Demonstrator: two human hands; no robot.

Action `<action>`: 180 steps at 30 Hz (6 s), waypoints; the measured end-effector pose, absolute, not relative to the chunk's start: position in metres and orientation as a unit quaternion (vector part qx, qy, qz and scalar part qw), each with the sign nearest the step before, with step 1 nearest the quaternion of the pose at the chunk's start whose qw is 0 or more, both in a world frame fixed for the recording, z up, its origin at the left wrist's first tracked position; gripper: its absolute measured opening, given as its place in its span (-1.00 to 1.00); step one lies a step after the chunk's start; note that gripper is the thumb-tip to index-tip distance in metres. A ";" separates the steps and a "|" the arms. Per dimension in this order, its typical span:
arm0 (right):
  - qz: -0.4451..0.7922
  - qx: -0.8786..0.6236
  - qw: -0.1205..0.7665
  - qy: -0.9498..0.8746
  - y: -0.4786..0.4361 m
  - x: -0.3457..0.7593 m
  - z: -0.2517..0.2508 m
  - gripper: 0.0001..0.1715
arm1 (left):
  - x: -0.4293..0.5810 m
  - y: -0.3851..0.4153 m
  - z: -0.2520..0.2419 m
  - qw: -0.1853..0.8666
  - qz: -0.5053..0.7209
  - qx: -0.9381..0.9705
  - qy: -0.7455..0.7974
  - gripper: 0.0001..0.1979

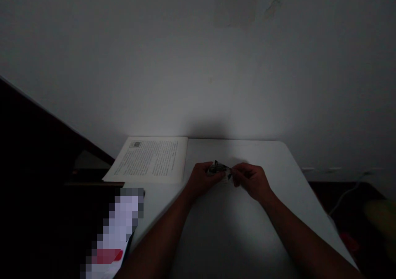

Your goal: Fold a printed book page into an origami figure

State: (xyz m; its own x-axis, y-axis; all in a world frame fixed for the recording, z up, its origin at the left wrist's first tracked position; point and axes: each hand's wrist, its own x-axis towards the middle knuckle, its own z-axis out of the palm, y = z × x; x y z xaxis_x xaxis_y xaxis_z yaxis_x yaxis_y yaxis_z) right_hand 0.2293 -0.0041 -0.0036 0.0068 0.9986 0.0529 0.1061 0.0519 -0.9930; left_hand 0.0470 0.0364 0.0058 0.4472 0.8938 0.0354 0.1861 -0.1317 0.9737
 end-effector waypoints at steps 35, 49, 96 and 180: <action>0.455 -0.521 0.485 -0.536 -0.002 0.227 -0.006 -0.68 | 0.048 0.036 0.006 0.520 0.336 0.665 0.418 -0.79; 0.446 -0.524 0.488 -0.537 -0.002 0.227 -0.009 -0.65 | 0.048 0.036 0.005 0.509 0.340 0.669 0.420 -0.77; 0.503 -0.437 0.620 -0.414 0.005 0.241 -0.024 -0.81 | 0.048 0.040 0.006 0.564 0.431 0.550 0.440 -0.69; 0.403 -0.495 0.574 -0.513 -0.001 0.229 -0.003 -0.81 | 0.049 0.030 0.011 0.471 0.449 0.679 0.340 -0.76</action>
